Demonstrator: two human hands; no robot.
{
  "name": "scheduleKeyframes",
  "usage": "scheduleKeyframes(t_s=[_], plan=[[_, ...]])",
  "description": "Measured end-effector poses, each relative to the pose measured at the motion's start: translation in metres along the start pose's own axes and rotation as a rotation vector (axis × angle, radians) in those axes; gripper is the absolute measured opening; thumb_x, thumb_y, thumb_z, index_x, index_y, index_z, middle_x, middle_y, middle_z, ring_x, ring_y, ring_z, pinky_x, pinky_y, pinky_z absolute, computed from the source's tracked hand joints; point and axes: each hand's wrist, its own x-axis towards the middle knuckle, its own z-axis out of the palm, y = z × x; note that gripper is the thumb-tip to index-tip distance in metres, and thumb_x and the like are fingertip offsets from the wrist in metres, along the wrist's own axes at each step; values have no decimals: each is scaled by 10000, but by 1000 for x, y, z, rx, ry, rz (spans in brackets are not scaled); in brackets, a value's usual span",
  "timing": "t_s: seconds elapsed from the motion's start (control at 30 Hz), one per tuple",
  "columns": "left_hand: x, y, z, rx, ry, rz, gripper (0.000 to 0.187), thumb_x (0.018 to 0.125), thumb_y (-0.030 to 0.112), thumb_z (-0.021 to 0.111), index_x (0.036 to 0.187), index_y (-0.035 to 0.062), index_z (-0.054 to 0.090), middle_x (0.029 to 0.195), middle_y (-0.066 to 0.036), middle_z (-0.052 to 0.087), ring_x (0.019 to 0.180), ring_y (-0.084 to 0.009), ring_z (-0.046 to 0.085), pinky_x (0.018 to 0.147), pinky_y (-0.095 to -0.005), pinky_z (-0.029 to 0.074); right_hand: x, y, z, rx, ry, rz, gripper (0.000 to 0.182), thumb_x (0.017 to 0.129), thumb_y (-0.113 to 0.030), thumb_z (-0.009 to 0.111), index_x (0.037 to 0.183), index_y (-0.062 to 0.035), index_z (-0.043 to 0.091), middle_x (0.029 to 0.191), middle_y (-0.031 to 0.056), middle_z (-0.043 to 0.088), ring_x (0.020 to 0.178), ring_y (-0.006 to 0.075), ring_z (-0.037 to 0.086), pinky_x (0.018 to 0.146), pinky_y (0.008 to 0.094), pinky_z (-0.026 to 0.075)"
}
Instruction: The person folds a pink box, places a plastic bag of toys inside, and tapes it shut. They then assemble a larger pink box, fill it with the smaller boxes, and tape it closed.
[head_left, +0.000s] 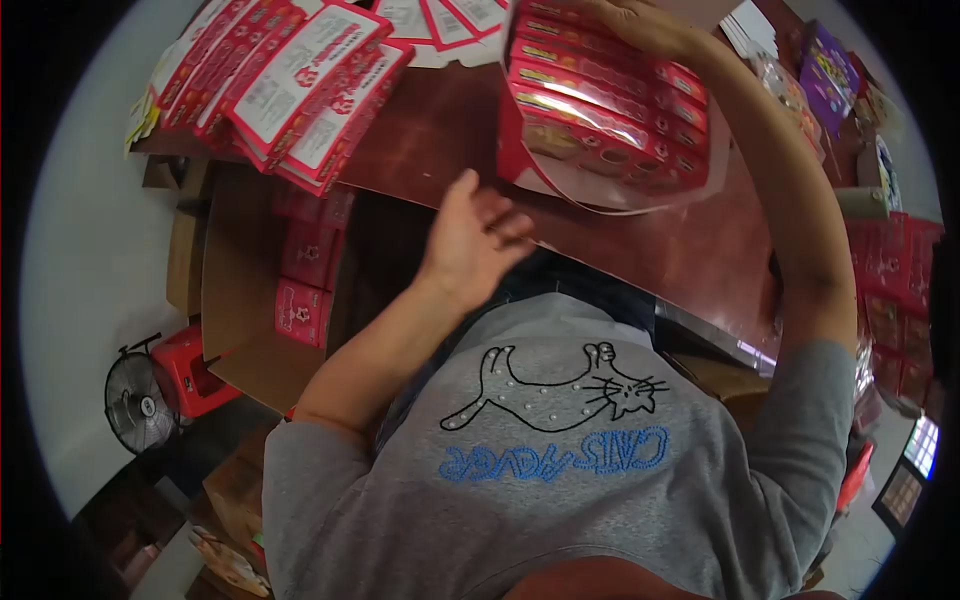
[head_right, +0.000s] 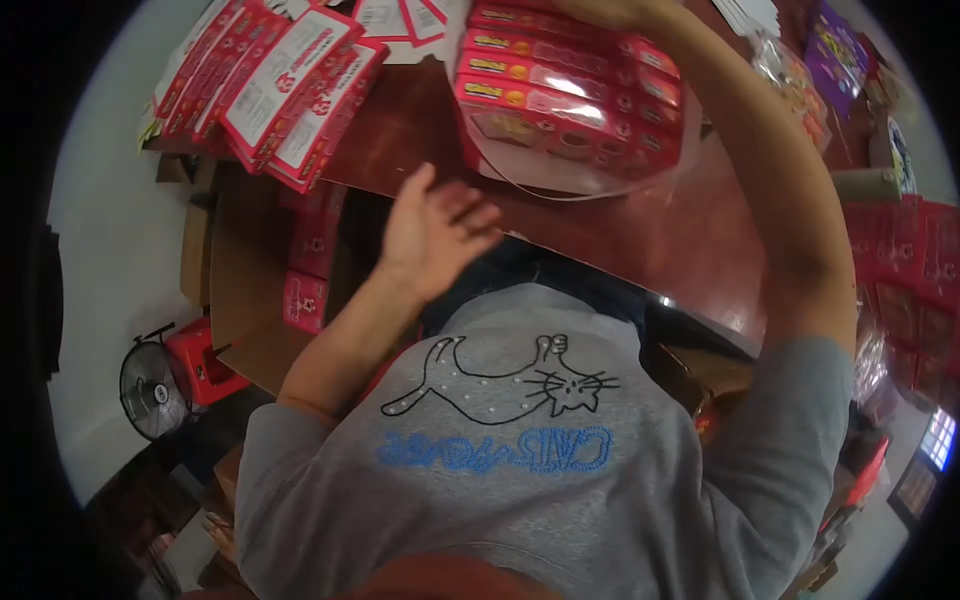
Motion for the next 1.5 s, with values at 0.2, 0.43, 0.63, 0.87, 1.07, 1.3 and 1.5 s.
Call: scheduleKeyframes(t_s=[0.2,0.43,0.63,0.87,1.07,1.3,1.5], plan=[[14,-19,50,-97,-265,95,751,988,687,356,1498,136,403,1482,-100,447,1382,-286,414,1142,-540,294,18,-52,-32,655,-223,76,579,1019,-584,468,1210,-77,674,1078,87,718,940,152,683,884,328,533],[23,7,37,-36,-235,-35,651,1043,613,330,1476,135,423,1432,-99,501,1331,-269,462,1126,-477,341,10,-27,-2,325,293,-93,506,1006,-512,563,1185,-52,674,999,82,725,853,170,682,812,322,543],[-46,119,-63,424,224,1025,650,1029,474,492,1505,52,361,1429,-104,490,1318,-229,436,1050,-423,365,17,-113,-74,-16,260,-286,513,994,-509,584,1165,-38,692,1030,55,741,925,132,683,747,330,531],[-24,225,-99,111,225,478,1167,812,834,514,1594,38,175,1647,-275,74,1528,-427,34,1143,-689,-69,154,-216,-19,476,-118,-235,612,943,-598,603,1254,-73,655,1141,68,724,1004,161,696,832,352,552],[-28,210,-100,220,59,477,841,946,654,516,1552,95,349,1599,-159,330,1484,-356,253,1182,-624,148,189,-214,16,571,-526,-64,659,925,-613,617,1328,-91,618,1210,82,707,1040,184,704,884,378,578],[-45,178,-106,129,-59,737,566,1072,386,472,1470,-13,420,1469,-148,517,1353,-247,493,1148,-420,385,130,-223,-10,722,-349,-154,703,870,-594,685,1336,-73,602,1186,84,717,1040,187,710,835,406,605],[-50,187,-95,131,-10,699,509,1057,329,529,1412,-31,474,1411,-145,561,1296,-226,531,1108,-401,422,101,-233,-20,642,-237,-249,627,897,-469,710,1304,-8,588,1168,162,712,941,214,746,827,359,634]])
